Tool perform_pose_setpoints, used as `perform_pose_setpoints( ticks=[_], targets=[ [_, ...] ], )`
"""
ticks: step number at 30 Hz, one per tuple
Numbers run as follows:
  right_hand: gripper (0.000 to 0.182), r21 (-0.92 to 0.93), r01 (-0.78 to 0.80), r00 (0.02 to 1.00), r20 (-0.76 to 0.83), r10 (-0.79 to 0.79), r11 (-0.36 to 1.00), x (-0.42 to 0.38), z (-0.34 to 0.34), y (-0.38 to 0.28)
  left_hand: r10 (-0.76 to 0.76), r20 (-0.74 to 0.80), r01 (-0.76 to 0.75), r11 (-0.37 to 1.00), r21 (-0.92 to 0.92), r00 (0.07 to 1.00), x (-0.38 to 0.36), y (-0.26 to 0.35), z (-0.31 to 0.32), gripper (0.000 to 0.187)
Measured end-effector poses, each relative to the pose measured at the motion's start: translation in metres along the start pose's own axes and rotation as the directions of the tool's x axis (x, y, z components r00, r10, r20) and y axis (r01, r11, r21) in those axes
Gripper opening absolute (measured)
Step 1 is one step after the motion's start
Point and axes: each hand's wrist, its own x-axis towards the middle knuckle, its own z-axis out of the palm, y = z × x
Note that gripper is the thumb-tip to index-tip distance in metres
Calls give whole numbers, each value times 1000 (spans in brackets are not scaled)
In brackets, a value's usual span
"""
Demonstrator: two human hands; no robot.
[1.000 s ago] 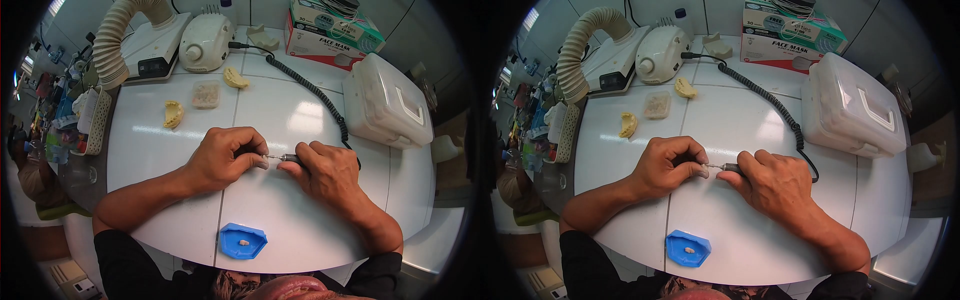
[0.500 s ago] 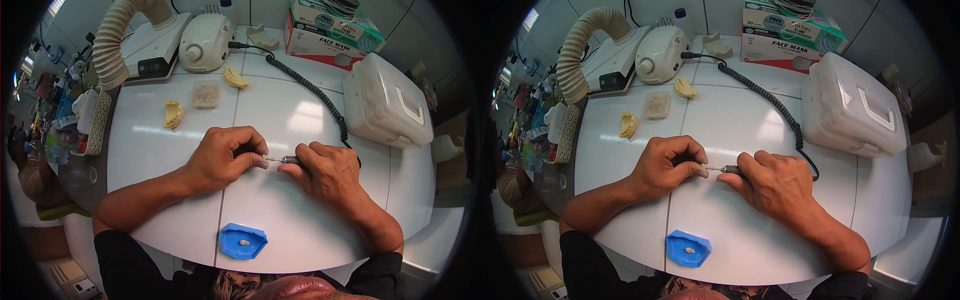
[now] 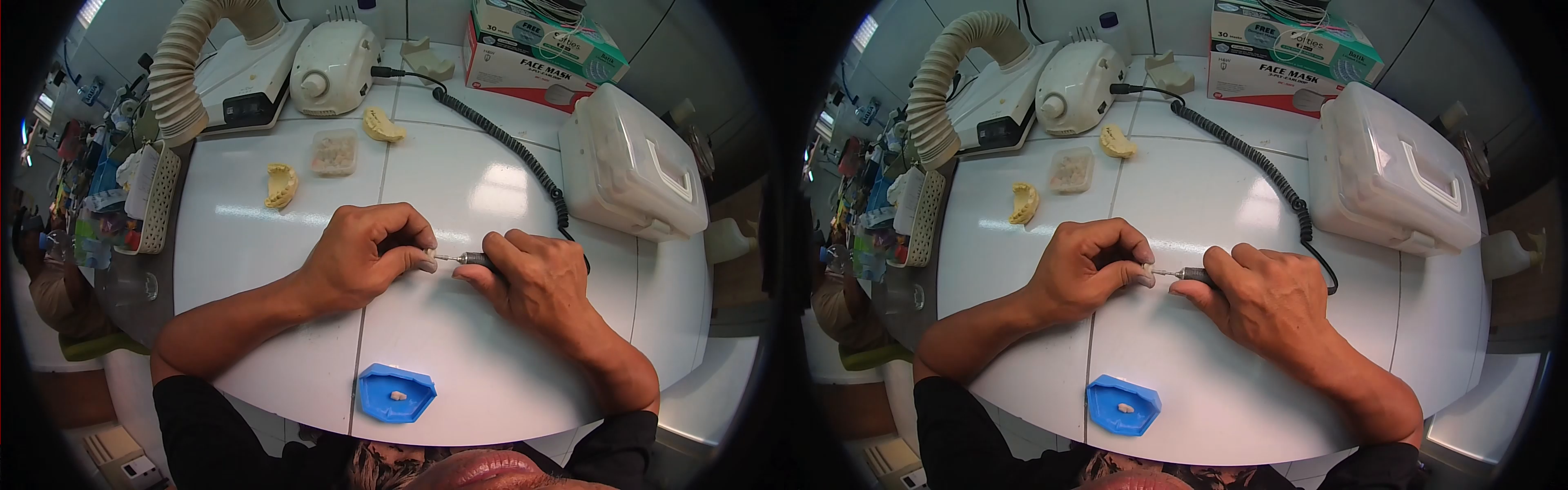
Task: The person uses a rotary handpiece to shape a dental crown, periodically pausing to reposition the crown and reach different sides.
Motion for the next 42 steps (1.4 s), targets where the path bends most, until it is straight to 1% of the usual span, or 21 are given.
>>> perform_pose_setpoints(
  ticks=[3,6,12,15,18,24,33,42],
  targets=[
    [51,33,-4,1000,-29,5,999,-1,1,2,-25,1,25,999,-44,1000,1,0,-1,10],
    [50,49,-33,998,-59,36,998,-2,4,4,-10,13,12,994,-111,1000,1,-5,-1,12],
    [51,26,-22,998,-56,24,999,-1,5,3,-133,46,138,979,-152,990,1,2,-2,15],
    [51,15,-21,999,-48,22,1000,-1,5,3,-123,48,131,967,-218,991,2,2,-3,15],
    [51,13,-19,999,-46,20,1000,-1,5,2,-88,62,98,980,-175,994,2,-1,-2,17],
    [51,1,-8,999,-48,8,1000,0,5,1,-47,25,52,976,-213,999,2,-4,-1,20],
    [51,-19,5,999,-42,-6,1000,0,5,0,-115,94,132,971,-199,989,2,2,-4,15],
    [51,-14,2,999,-38,-3,1000,1,5,-1,-83,103,98,984,-150,991,1,1,-2,13]
  ],
)
